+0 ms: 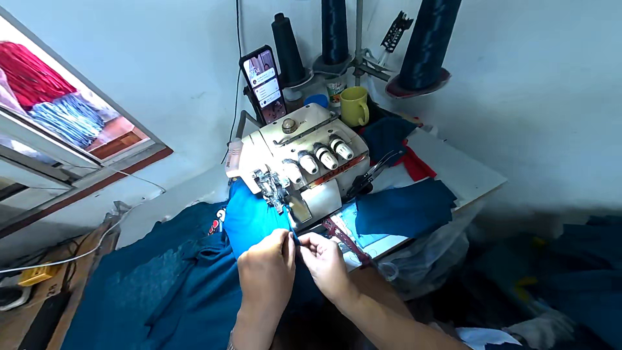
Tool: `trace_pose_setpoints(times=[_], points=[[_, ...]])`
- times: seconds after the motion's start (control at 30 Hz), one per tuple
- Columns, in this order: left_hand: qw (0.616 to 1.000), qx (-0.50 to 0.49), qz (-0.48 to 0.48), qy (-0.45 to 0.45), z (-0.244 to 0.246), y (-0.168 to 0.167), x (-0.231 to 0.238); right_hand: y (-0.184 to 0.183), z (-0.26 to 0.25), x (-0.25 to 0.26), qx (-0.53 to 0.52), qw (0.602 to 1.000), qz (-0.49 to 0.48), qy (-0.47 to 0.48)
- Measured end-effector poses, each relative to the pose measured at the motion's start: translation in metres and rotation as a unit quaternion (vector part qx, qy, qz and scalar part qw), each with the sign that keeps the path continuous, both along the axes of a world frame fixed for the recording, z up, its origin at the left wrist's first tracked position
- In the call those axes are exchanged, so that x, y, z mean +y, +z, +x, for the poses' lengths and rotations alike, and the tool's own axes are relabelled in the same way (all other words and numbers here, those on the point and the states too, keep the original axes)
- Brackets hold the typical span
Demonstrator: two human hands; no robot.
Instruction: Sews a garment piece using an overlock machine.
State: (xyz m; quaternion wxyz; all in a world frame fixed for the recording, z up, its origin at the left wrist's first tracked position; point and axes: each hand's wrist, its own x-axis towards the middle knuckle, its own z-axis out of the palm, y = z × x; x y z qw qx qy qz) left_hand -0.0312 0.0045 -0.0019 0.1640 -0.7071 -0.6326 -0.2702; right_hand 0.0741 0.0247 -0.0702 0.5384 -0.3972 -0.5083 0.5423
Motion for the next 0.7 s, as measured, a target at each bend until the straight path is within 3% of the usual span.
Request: trace_pose_setpoints(times=[0.17,0.7], points=[[0.999,0.021,0.018,0.038,0.010,-0.001,0.001,0.004,0.002,0.002,-0.041,0.999,0.003,0.000],[0.999,-0.044,0.031,-0.011,-0.007,-0.006,-0.006,-0.004,0.008,-0.005,-0.024,0.998,0.028,0.059]])
